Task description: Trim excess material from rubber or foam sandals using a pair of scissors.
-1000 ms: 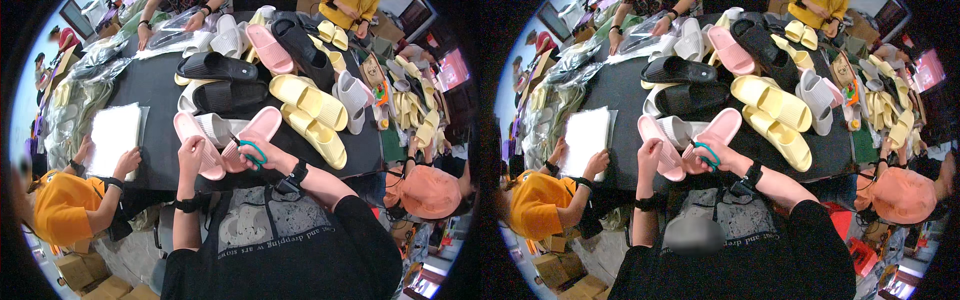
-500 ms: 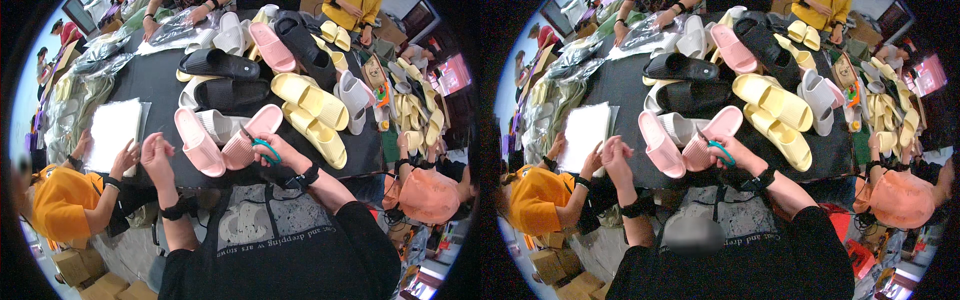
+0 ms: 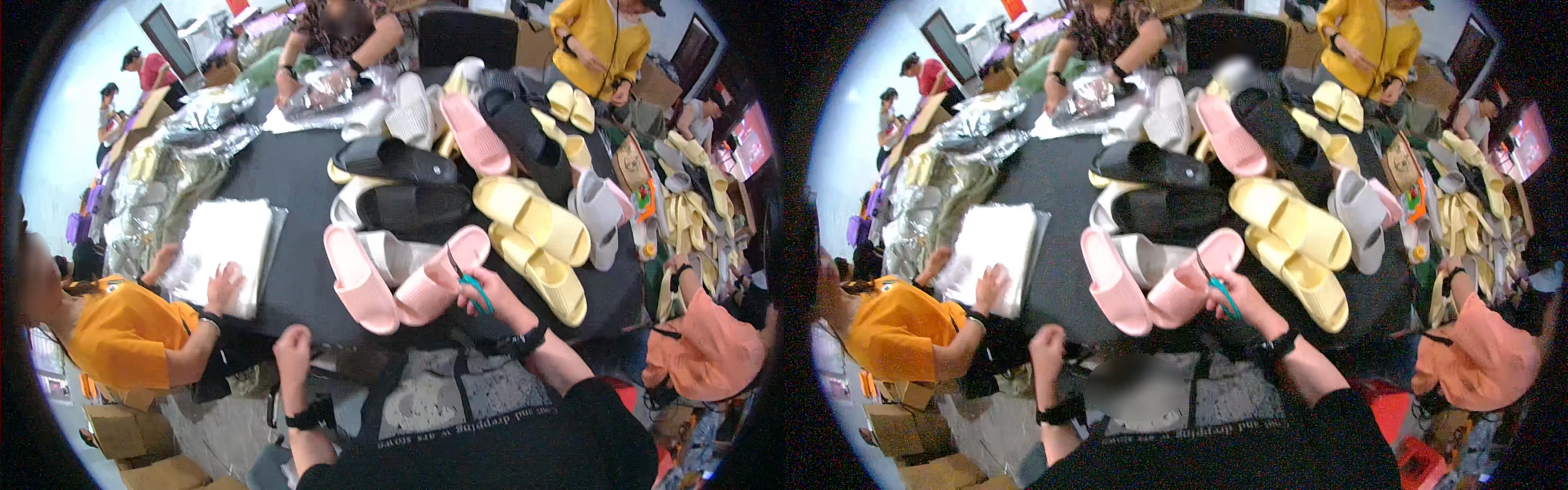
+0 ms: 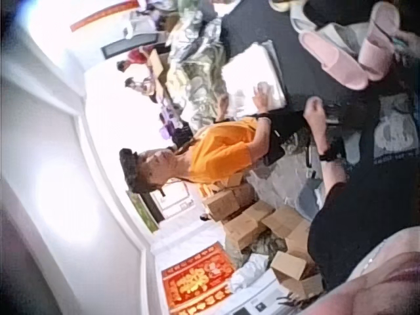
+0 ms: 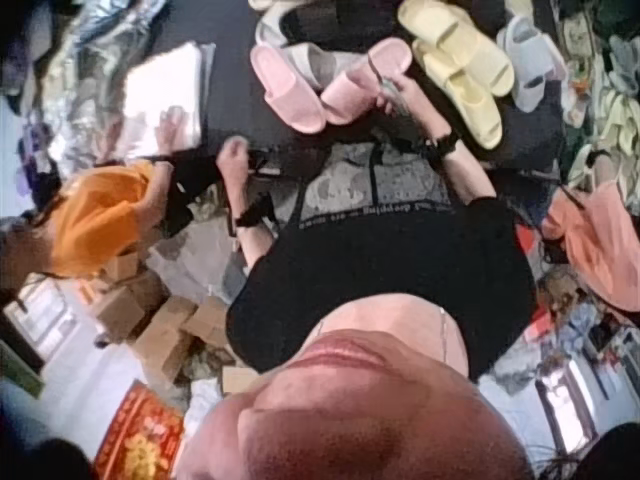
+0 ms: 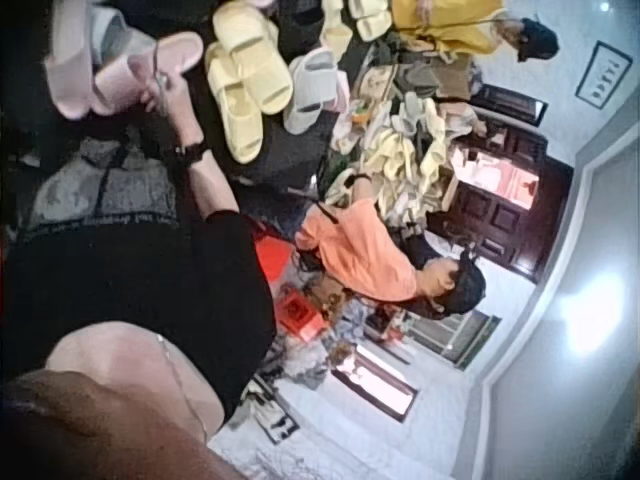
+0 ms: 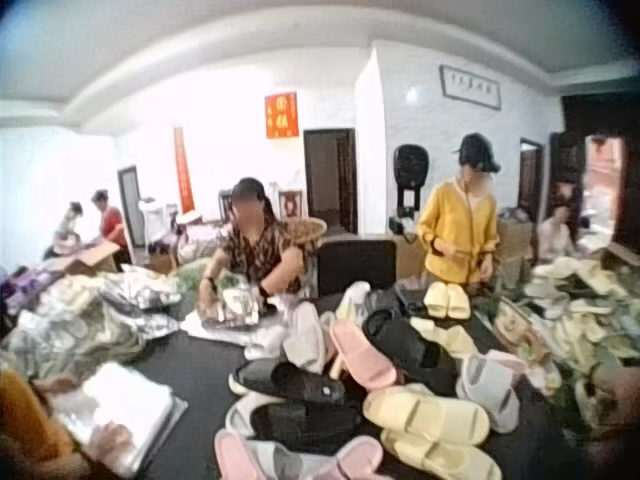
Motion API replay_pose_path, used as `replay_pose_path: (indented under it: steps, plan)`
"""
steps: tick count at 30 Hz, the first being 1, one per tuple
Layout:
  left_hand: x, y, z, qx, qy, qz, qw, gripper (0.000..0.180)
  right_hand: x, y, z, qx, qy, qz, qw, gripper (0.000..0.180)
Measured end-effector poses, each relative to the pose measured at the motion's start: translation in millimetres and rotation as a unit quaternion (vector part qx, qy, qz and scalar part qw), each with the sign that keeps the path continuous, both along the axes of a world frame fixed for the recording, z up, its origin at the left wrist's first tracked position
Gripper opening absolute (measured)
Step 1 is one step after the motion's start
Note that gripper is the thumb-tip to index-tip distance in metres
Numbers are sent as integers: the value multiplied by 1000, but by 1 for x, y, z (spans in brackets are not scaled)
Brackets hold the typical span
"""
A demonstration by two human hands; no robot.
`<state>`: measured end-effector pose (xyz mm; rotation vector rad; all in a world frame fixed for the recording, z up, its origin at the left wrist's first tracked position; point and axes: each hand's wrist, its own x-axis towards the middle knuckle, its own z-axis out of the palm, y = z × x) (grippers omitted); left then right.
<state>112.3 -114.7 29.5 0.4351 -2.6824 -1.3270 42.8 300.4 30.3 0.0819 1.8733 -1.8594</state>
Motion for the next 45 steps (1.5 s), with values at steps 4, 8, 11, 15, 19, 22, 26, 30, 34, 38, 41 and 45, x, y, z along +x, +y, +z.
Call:
replay_pose_path:
  steps: [4, 8, 11, 15, 19, 22, 26, 30, 34, 38, 41, 45]
  plan:
    - [17, 10, -19, -67, -115, -123, 983, 14, -3, -7, 10, -3, -28, -32, 999, 28]
    - [23, 15, -32, -203, -101, -144, 963, 22, 1, -15, 2, 16, 56, -31, 998, 16]
    - [3, 33, -33, -183, -22, -114, 976, 32, 5, -6, -10, 0, 37, -95, 995, 27]
    - [-20, 59, -6, -138, 86, -84, 983, 45, 5, -7, -13, 60, 54, -89, 993, 37]
    - [-43, 77, -5, -121, 65, -66, 988, 52, -4, -5, -38, 99, 157, -42, 982, 44]
    - [-58, 94, -1, -176, 29, -110, 978, 53, -7, -12, -26, 136, 247, -6, 959, 42]
    - [-68, 110, -7, -201, -14, -184, 962, 51, -9, -18, -26, 121, 217, 25, 968, 41]
    - [-68, 117, -13, -223, 22, -163, 961, 44, -5, -25, -28, 141, 170, 54, 974, 45]
    - [-69, 119, -23, -226, 53, -173, 957, 39, -5, -28, -39, 126, 165, 30, 978, 45]
    - [-68, 122, -17, -246, 66, -192, 948, 37, -3, -25, -47, 178, 202, 19, 963, 43]
    - [-65, 122, -11, -229, 71, -190, 952, 35, 3, -40, -1, 263, 285, 10, 921, 40]
    - [-63, 125, 5, -238, 136, -186, 943, 24, 4, -41, 22, 282, 355, 15, 891, 37]
